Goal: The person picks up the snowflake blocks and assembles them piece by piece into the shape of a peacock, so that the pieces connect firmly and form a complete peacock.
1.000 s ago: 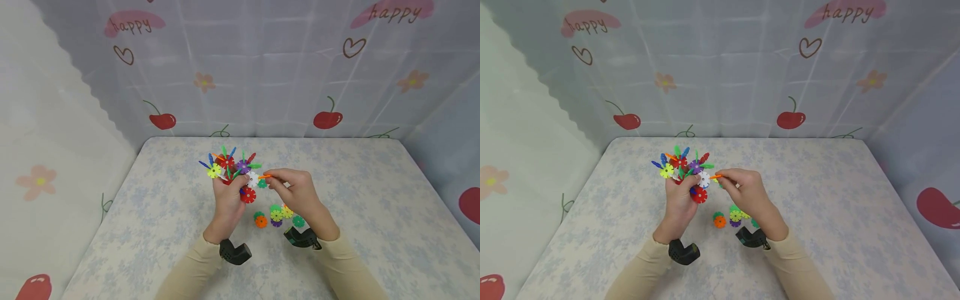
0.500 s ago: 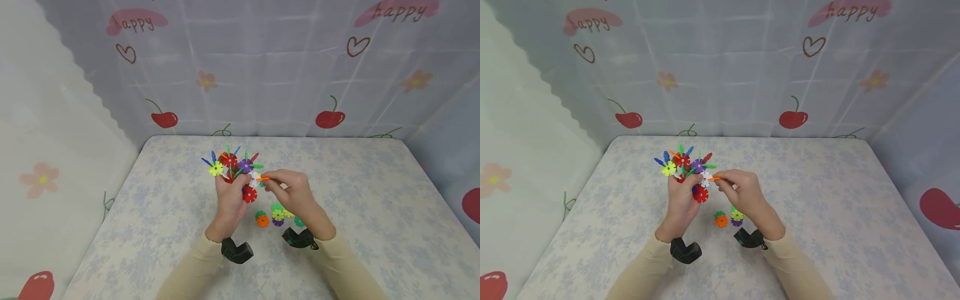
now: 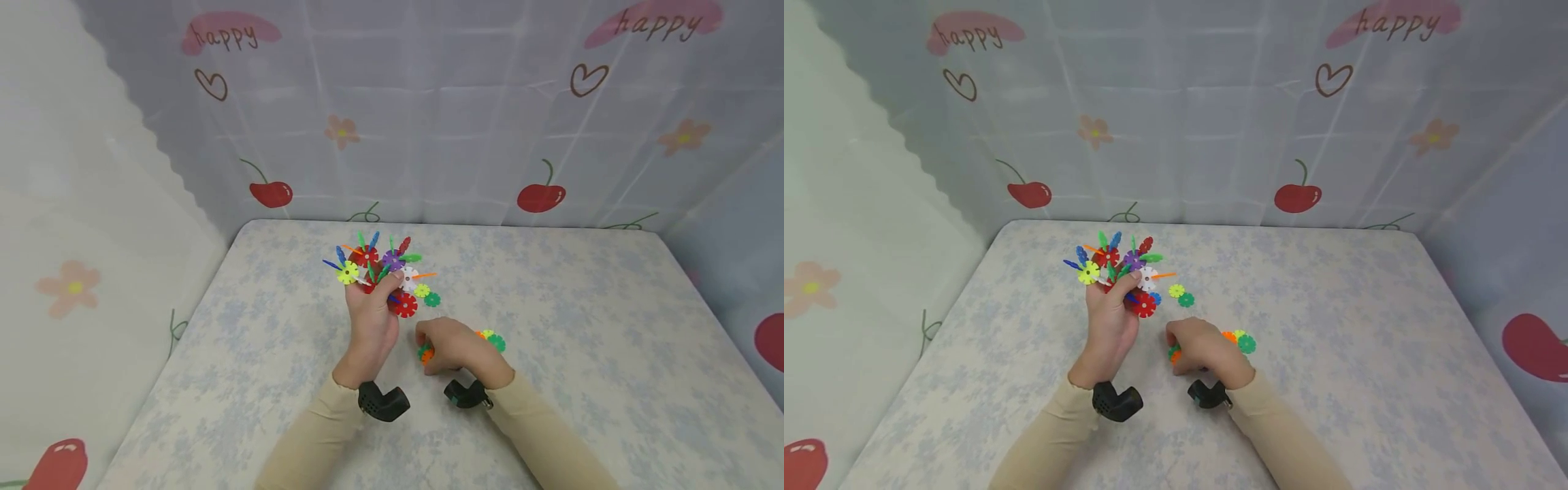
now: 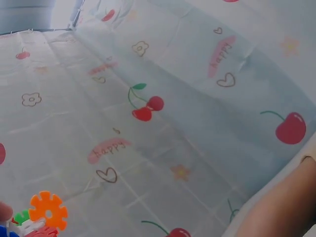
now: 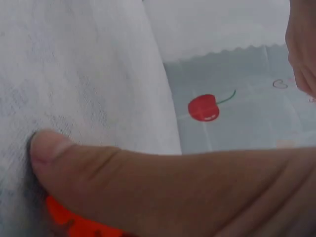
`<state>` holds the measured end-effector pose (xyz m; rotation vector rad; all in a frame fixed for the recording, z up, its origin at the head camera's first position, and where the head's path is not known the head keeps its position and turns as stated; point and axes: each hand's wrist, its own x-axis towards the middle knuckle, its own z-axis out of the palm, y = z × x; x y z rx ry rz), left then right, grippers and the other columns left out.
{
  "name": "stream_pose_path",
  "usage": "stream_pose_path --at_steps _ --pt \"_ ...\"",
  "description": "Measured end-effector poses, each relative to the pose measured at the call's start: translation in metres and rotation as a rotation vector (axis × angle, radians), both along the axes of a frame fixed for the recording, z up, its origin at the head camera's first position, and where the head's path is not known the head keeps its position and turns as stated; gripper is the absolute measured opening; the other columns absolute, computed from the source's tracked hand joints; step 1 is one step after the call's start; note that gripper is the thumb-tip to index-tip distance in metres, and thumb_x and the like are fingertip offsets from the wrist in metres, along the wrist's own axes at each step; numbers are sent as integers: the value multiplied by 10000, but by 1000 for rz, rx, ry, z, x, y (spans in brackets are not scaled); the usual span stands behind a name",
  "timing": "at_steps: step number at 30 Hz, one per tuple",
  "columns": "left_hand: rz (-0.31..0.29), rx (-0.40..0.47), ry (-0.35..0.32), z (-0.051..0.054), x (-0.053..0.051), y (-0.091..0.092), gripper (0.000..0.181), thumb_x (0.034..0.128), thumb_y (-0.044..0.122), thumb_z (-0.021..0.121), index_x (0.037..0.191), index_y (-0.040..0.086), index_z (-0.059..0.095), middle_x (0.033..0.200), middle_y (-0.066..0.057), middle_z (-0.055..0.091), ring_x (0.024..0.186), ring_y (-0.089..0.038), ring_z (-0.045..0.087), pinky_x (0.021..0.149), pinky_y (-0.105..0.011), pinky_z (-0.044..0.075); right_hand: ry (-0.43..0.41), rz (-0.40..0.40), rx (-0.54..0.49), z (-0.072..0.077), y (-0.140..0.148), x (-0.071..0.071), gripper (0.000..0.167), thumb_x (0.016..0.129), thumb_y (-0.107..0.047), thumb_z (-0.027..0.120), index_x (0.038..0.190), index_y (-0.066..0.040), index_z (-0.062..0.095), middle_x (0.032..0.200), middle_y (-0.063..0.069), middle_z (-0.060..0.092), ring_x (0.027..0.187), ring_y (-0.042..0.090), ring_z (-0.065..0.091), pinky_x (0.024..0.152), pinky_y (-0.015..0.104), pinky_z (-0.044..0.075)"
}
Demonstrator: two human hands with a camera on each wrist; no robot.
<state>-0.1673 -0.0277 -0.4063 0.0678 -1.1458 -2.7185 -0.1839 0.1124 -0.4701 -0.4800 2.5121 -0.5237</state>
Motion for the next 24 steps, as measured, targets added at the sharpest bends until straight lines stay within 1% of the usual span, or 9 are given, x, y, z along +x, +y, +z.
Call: stream_pose_path --at_steps 2,6,9,12,15,18,20,21,24 --pt "2 8 7 0 -1 -1 777 905 -130 579 1541 131 217 1533 -114 425 1397 -270 457 1075 -315 524 -18 -28 -19 -3 2 -2 331 736 -142 893 901 -135 606 802 8 577 664 175 524 608 295 434" --pt "10 10 11 -1 -1 -2 758 905 -135 576 1529 125 233 1515 -114 435 1374 -265 467 1055 -304 536 -33 -37 -100 -10 13 -10 261 769 -151 872 780 -116 614 721 -13 533 596 146 490 558 263 408" --pt "19 4 -9 -2 -2 -3 756 903 -128 583 1524 125 235 1508 -114 438 1373 -268 465 1046 -293 540 35 -15 -241 -13 27 -17 243 835 -152 823 692 -118 630 636 -46 480 567 103 429 539 235 371" --pt "27 -8 -50 -2 -1 -3 753 900 -112 590 1519 123 231 1496 -108 435 1370 -259 457 1029 -273 544 152 -76 -443 -6 42 -21 338 953 -172 715 649 -98 588 582 -60 413 523 76 361 549 235 356" --pt "25 -18 -73 -3 -2 -3 731 895 -106 584 1506 101 243 1466 -109 442 1349 -250 458 1008 -263 549 301 -219 -680 12 53 -19 350 1039 -170 590 721 -27 618 573 -52 393 498 84 324 543 246 352" --pt "6 -27 -72 -2 -3 -3 694 889 -107 583 1484 81 277 1407 -94 482 1302 -233 489 991 -261 556 383 -273 -847 35 57 -13 247 1060 -108 531 937 54 671 637 -49 487 519 116 399 552 238 412" --pt "-15 -46 -82 -1 -3 -2 677 883 -106 586 1470 75 301 1364 -79 512 1260 -219 517 979 -259 558 382 -255 -888 47 58 -8 215 1057 -64 515 1066 82 672 712 -58 585 557 124 497 561 220 473" --pt "-32 -59 -89 0 -3 -2 685 883 -105 587 1478 79 302 1376 -77 517 1267 -217 521 994 -266 556 376 -236 -889 52 58 -5 213 1053 -42 511 1117 89 667 764 -26 638 586 123 539 581 216 503" --pt "-90 -104 -105 0 -2 -2 713 882 -99 592 1501 92 295 1434 -93 504 1307 -232 514 1027 -292 550 398 -197 -832 61 55 3 209 1035 -20 540 1156 68 686 883 79 721 657 115 628 666 213 565"
